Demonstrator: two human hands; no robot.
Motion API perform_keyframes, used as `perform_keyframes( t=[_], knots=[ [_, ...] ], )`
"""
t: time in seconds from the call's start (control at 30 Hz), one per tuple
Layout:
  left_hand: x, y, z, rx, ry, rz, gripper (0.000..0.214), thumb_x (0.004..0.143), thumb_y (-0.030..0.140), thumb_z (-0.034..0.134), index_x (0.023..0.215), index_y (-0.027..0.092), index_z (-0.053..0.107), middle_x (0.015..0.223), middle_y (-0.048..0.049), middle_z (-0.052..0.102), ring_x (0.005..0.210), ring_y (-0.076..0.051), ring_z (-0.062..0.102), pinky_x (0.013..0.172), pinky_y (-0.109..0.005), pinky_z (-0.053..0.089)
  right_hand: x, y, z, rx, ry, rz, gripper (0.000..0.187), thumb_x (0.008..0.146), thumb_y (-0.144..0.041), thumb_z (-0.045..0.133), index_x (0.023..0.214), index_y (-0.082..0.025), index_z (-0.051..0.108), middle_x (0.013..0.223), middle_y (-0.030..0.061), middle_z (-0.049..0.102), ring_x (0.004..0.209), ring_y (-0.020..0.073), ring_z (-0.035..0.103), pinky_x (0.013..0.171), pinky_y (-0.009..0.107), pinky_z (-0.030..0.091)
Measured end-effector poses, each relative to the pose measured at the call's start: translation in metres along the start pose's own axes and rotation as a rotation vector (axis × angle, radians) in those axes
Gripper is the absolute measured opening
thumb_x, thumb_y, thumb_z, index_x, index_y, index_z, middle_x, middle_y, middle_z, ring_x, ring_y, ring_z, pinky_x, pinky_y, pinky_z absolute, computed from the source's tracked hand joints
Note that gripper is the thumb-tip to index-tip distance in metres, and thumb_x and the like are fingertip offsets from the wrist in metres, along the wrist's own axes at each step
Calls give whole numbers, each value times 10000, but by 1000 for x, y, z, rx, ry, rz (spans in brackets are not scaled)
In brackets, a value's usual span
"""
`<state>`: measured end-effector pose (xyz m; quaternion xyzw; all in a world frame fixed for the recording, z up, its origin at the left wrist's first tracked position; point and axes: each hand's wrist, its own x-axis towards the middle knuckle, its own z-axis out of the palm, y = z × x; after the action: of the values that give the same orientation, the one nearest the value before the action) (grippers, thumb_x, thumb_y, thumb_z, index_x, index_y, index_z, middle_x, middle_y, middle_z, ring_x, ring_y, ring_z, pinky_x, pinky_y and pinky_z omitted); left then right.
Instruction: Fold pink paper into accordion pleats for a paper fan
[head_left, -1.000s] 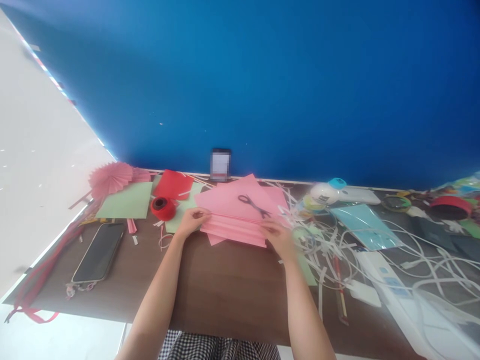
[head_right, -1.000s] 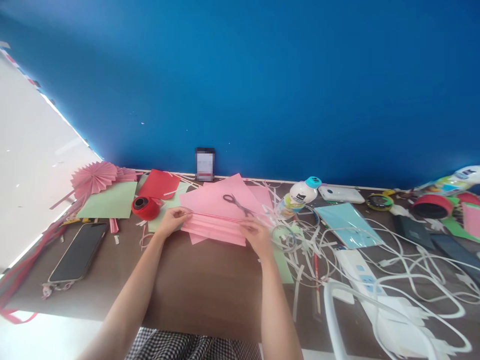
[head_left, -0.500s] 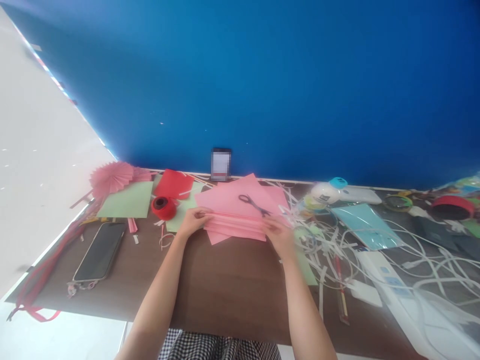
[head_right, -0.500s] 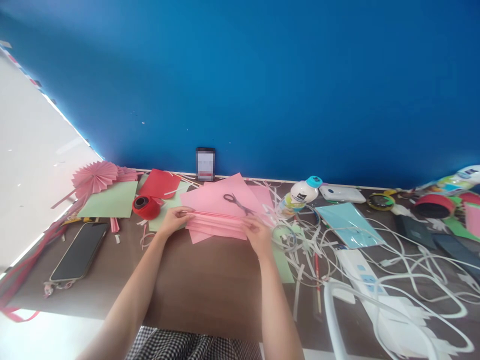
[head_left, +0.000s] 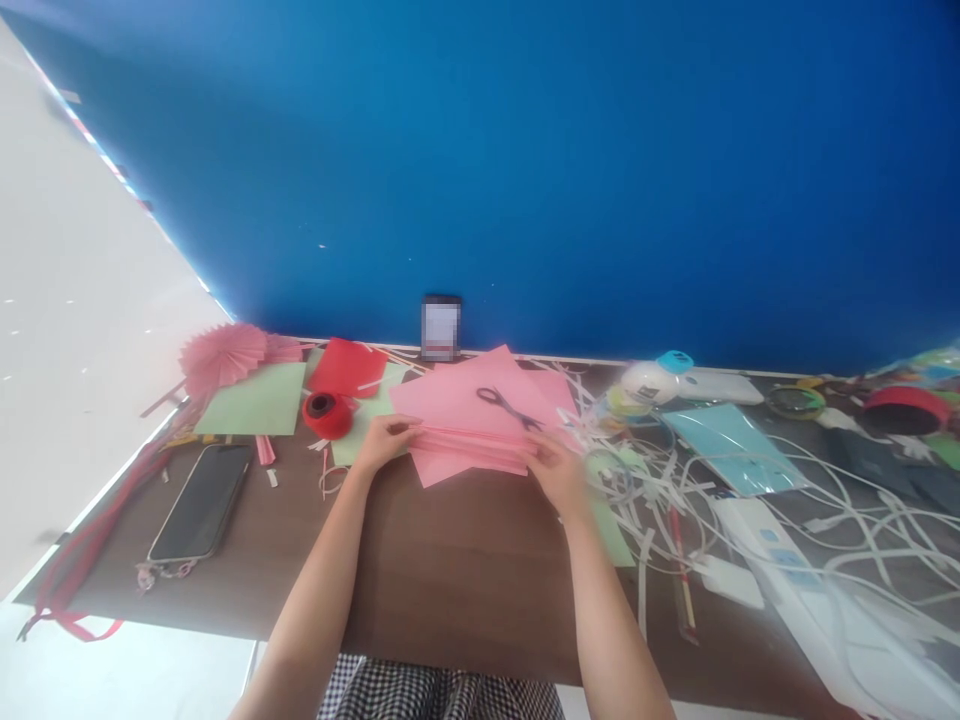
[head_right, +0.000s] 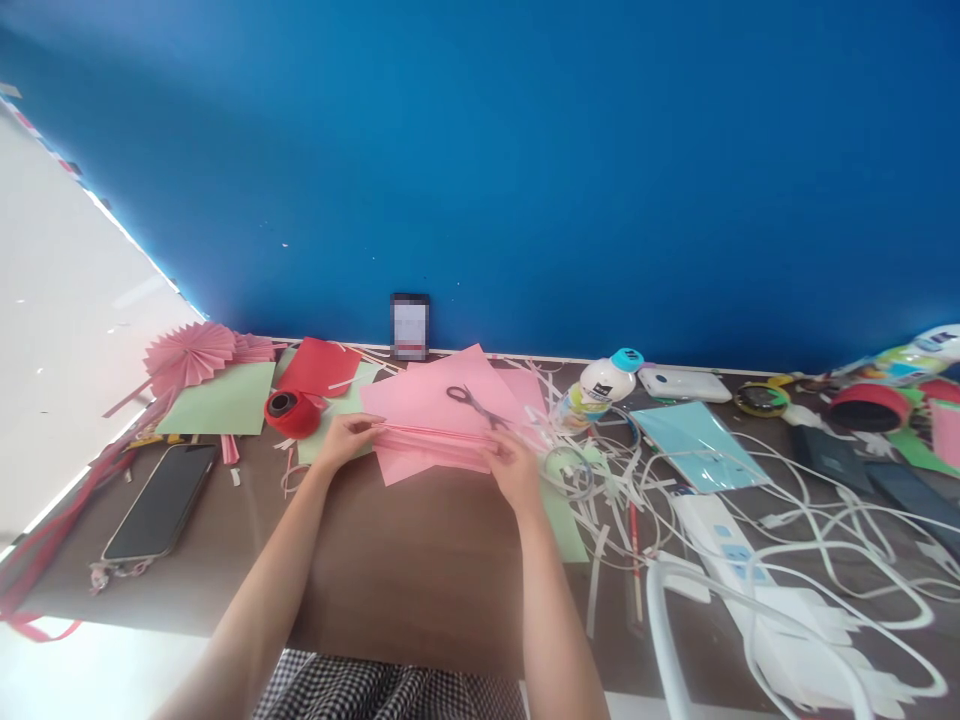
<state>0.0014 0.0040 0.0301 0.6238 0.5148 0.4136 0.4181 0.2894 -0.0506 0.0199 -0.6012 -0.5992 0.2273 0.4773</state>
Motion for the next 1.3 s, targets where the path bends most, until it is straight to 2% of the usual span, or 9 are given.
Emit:
perform_keyframes(
  t=[0.27,0.53,0.73,0.83,0.93,1.0,1.07,1.17,1.3],
  knots=[
    [-2,4,-5,24,-33,-12,244,651,339,655,796,147,696,873,-84,691,814,-230,623,715,-312,496,-1,-5,-3,-50,-94,-6,216,690,-386,618,820,-228,686,931,63,657,1027,257,550,817,369,474],
    [0,-2,-1,33,-135,43,296,689,363,616,867,130,656,742,-43,657,644,-144,569,587,-243,447,0,-10,-6,-21,-112,45,217,692,-402,609,722,-191,653,851,63,662,997,256,560,827,352,445],
    [-1,3,0,45,-137,13,258,679,376,620,697,119,635,730,-62,657,680,-159,583,623,-248,453,2,-8,-5,48,-220,123,192,709,-379,594,732,-191,625,831,46,662,860,212,597,803,324,431],
    [-4,9,-2,114,-174,73,257,725,371,572,758,128,652,811,-74,671,763,-175,600,688,-257,454,1,-7,-3,68,-233,143,185,718,-368,582,760,-191,618,821,49,656,866,211,589,766,303,431],
    [-8,19,2,274,-211,167,288,744,393,551,859,157,668,917,-74,673,863,-194,596,776,-278,432,0,-10,-1,97,-251,134,196,716,-362,584,788,-181,612,813,52,646,834,201,582,741,295,431],
    [-11,29,9,400,-261,217,318,710,429,584,873,173,680,926,-70,677,899,-216,589,826,-297,407,-1,-12,1,138,-285,120,209,708,-358,594,803,-173,608,801,50,637,790,190,577,717,291,435],
    [-11,39,19,437,-364,208,336,707,444,580,901,189,684,927,-56,683,882,-215,599,799,-286,413,-2,-13,2,176,-301,102,210,695,-348,609,806,-169,605,800,47,626,763,179,567,704,286,436],
    [-7,47,32,362,-540,176,305,734,419,552,881,191,692,904,-31,691,819,-187,613,714,-245,432,-3,-16,4,205,-289,86,211,688,-346,616,808,-172,605,804,44,618,749,171,557,697,282,434],
    [-3,44,39,288,-625,166,252,733,352,565,836,162,694,853,-35,697,752,-164,615,674,-228,435,-3,-23,1,169,-268,105,216,686,-362,615,809,-185,611,783,38,622,750,180,564,685,281,433]
  ],
)
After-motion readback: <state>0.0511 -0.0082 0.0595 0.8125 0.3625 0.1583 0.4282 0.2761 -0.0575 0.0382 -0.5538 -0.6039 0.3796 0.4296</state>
